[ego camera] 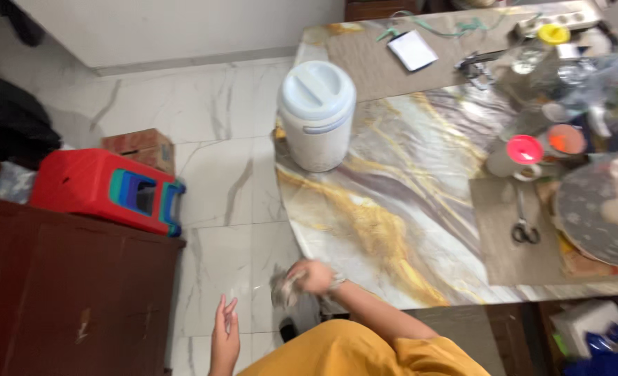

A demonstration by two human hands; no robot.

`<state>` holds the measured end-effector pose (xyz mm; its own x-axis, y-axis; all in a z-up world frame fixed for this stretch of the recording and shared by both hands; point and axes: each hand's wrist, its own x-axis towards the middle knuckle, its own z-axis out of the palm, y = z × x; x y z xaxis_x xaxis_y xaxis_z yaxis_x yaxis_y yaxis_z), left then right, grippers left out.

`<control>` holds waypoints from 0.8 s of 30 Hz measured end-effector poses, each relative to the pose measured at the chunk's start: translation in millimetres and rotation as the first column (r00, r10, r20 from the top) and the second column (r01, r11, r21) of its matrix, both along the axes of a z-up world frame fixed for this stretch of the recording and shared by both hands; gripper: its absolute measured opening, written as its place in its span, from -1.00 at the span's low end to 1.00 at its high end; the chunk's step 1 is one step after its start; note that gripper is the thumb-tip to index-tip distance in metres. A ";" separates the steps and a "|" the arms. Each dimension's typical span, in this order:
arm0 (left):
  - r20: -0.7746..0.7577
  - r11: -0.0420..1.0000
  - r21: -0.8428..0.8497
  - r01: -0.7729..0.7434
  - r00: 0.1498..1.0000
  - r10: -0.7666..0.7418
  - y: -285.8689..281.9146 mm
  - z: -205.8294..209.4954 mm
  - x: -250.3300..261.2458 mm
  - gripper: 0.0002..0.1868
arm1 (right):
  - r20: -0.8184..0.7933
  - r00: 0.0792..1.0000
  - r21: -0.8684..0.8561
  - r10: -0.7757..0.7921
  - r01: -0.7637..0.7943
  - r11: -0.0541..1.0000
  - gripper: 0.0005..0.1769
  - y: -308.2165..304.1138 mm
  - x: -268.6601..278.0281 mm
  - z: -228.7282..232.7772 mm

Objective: The person wipes a marble-patterned table with a cloth, moving a white container aside to clean underneath it. They then pick up a glass and a metal cup, walk to a cabinet, and place them inside before returning to the table to wipe it again.

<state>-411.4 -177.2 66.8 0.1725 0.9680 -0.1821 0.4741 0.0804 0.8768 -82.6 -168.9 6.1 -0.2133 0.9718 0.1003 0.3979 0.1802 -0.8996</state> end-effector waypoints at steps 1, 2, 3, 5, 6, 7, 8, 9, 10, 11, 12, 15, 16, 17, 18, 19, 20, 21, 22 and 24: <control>0.010 0.999 -0.034 0.015 1.000 -0.015 -0.5 -1.9 3.0 -0.39 | -0.021 0.990 -0.008 -0.140 0.140 0.990 -0.64 -11.5 29.9 7.1; 0.020 0.997 -0.068 0.030 0.999 -0.029 3.6 -4.6 9.2 -0.41 | -0.120 0.926 -0.153 -0.357 0.338 0.929 -0.70 -19.3 69.7 14.2; 0.036 0.995 -0.085 0.052 0.998 -0.049 12.6 -9.2 20.1 -0.42 | -0.005 0.733 -0.357 -0.680 0.634 0.686 -0.70 -25.9 106.8 20.4; 0.047 0.994 -0.055 0.091 0.995 -0.088 19.3 -14.2 42.4 -0.42 | -0.052 0.586 0.249 -0.808 0.791 0.558 -0.53 -66.8 177.3 39.4; 0.054 0.993 -0.036 0.110 0.993 -0.108 25.9 -14.5 53.9 -0.42 | 0.055 0.438 -0.069 -0.897 0.898 0.435 -0.61 -84.5 212.3 51.2; 0.049 0.988 -0.047 0.148 0.988 -0.146 29.0 -14.1 61.9 -0.41 | 0.093 0.362 0.079 -0.928 0.926 0.369 -0.60 -102.1 236.0 57.1; 0.044 0.981 -0.058 0.187 0.982 -0.184 34.8 -14.3 73.8 -0.41 | 0.123 0.278 0.227 -0.953 0.926 0.300 -0.58 -121.5 253.9 59.7; 0.047 0.974 -0.061 0.219 0.975 -0.216 39.8 -14.9 90.9 -0.40 | 0.232 0.183 0.190 -0.955 0.955 0.230 -0.58 -129.2 259.5 56.1; 0.073 0.963 -0.036 0.266 0.962 -0.263 42.5 -15.4 109.4 -0.41 | 0.339 0.090 0.159 -0.936 0.976 0.151 -0.57 -133.5 255.9 47.5; 0.089 0.949 -0.013 0.314 0.946 -0.312 45.9 -14.5 124.5 -0.41 | 0.442 0.003 0.127 -0.897 0.990 0.065 -0.55 -137.4 244.4 35.7; 0.104 0.933 0.011 0.361 0.927 -0.360 49.6 -12.7 137.8 -0.42 | 0.496 0.023 0.335 -0.868 0.917 0.216 -0.43 -135.2 223.7 21.9; 0.010 0.862 0.073 0.501 0.864 -0.503 53.5 -4.3 171.6 -0.40 | 0.576 0.386 0.238 -0.721 0.765 0.599 -0.39 -124.4 131.0 -5.3; 0.028 0.845 0.089 0.528 0.846 -0.532 53.8 -0.7 180.0 -0.40 | 0.546 0.487 0.375 -0.681 0.585 0.719 -0.33 -123.3 92.1 -6.6; 0.045 0.825 0.107 0.554 0.827 -0.561 56.7 3.0 188.0 -0.39 | 0.546 0.696 0.125 -0.466 0.482 0.867 -0.49 -121.1 65.1 -3.7; 0.063 0.805 0.125 0.579 0.806 -0.589 56.8 7.6 189.5 -0.38 | 0.464 0.857 -0.111 -0.222 0.305 0.946 -0.64 -125.4 45.1 2.4; 0.040 0.795 0.116 0.595 0.797 -0.602 61.0 12.9 192.6 -0.38 | 0.449 0.866 -0.038 -0.222 0.267 0.963 -0.58 -127.8 44.8 10.5; 0.017 0.785 0.107 0.610 0.789 -0.615 66.3 18.0 194.0 -0.38 | 0.435 0.874 0.036 -0.218 0.226 0.974 -0.51 -128.9 47.1 17.6; -0.008 0.777 0.090 0.623 0.780 -0.625 70.3 22.3 190.4 -0.38 | 0.417 0.885 0.103 -0.207 0.181 0.978 -0.45 -129.8 48.0 22.0; -0.001 0.779 0.106 0.618 0.783 -0.621 77.1 25.2 187.5 -0.39 | 0.524 0.796 0.128 -0.303 0.278 0.952 -0.46 -125.4 66.1 23.5; 0.011 0.782 0.130 0.610 0.788 -0.616 92.0 26.8 174.7 -0.41 | 0.560 0.555 0.371 -0.614 0.495 0.786 -0.57 -137.9 107.7 22.0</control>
<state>-236.6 -85.2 93.6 0.7423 0.6680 -0.0527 0.3445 -0.3130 0.8851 25.1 -306.8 28.1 0.2954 0.9018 0.3153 0.9114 -0.1670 -0.3762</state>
